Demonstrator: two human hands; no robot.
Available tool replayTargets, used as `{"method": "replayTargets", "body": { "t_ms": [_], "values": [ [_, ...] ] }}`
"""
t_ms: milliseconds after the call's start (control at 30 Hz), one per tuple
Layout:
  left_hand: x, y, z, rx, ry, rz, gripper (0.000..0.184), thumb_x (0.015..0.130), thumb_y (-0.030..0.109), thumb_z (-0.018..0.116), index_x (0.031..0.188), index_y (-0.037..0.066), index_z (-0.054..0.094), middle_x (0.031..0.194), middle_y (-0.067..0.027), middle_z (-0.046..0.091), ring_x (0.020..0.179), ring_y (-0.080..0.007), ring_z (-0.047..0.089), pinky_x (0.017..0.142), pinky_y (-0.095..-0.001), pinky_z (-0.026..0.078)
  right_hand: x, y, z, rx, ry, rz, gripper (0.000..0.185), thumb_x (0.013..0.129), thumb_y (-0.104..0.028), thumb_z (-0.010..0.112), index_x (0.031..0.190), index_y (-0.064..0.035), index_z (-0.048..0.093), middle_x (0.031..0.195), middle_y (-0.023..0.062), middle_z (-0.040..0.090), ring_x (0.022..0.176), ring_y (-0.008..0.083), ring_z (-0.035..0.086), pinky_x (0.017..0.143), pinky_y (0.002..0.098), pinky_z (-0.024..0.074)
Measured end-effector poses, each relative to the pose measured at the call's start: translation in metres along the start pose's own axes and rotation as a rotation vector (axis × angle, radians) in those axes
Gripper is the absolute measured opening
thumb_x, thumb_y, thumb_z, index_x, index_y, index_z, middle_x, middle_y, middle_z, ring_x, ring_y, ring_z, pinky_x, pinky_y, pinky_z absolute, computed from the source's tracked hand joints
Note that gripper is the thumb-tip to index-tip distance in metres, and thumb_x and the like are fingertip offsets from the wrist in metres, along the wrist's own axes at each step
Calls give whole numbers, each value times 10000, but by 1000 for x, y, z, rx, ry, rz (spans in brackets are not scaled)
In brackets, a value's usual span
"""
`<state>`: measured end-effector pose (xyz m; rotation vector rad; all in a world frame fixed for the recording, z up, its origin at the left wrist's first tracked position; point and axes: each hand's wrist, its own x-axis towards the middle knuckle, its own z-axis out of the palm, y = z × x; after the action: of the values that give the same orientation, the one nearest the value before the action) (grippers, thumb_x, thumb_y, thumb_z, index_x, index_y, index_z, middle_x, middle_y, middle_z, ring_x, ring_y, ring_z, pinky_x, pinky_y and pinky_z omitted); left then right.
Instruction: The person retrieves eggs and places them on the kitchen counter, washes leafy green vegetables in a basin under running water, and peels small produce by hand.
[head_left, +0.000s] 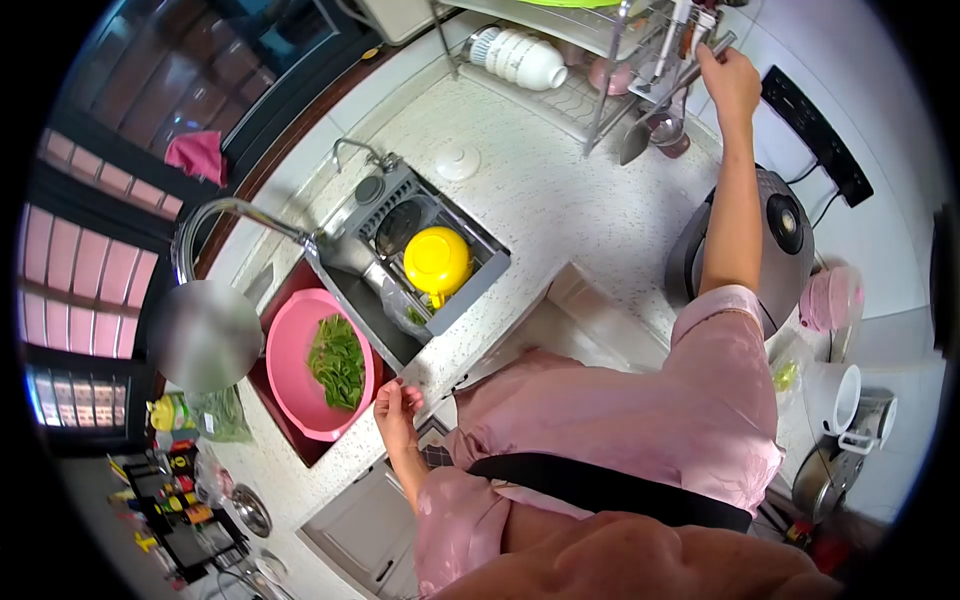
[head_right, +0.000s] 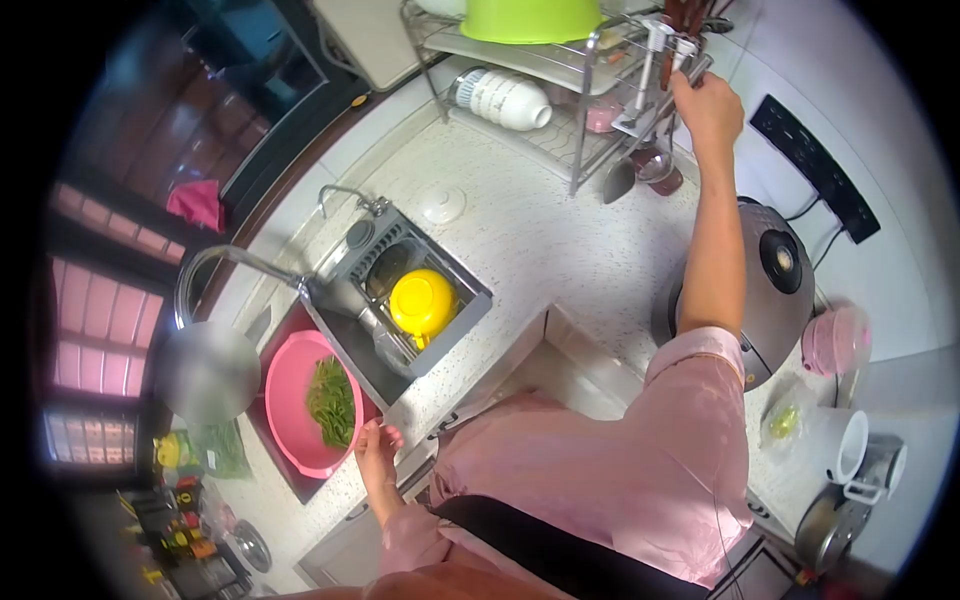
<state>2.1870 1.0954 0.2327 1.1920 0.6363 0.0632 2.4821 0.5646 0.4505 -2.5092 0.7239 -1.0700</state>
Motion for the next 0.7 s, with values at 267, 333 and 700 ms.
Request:
{"method": "replayTargets", "body": {
  "t_ms": [267, 333, 700],
  "values": [
    [-35, -2, -59, -1, 9, 61, 202, 866, 228, 563, 932, 39, 584, 746, -57, 620, 637, -118, 589, 581, -229, 487, -114, -120, -74, 513, -307, -410, 351, 731, -331, 632, 690, 16, 591, 565, 88, 549, 519, 191, 517, 492, 304, 384],
    [-53, 2, -82, 8, 0, 66, 222, 874, 240, 550, 944, 35, 596, 751, -49, 620, 641, -111, 583, 597, -228, 481, -157, -153, -94, 868, -572, -423, 210, 772, -213, 642, 716, -14, 606, 550, -18, 516, 494, 34, 464, 437, 200, 332],
    [-189, 28, -205, -227, -214, 165, 437, 921, 307, 439, 1131, -72, 490, 809, -81, 582, 694, -143, 564, 640, -270, 473, -508, -332, -182, 1498, -1566, -913, 101, 748, -77, 651, 808, 1, 623, 707, -4, 582, 631, 46, 508, 548, 190, 397]
  ]
}}
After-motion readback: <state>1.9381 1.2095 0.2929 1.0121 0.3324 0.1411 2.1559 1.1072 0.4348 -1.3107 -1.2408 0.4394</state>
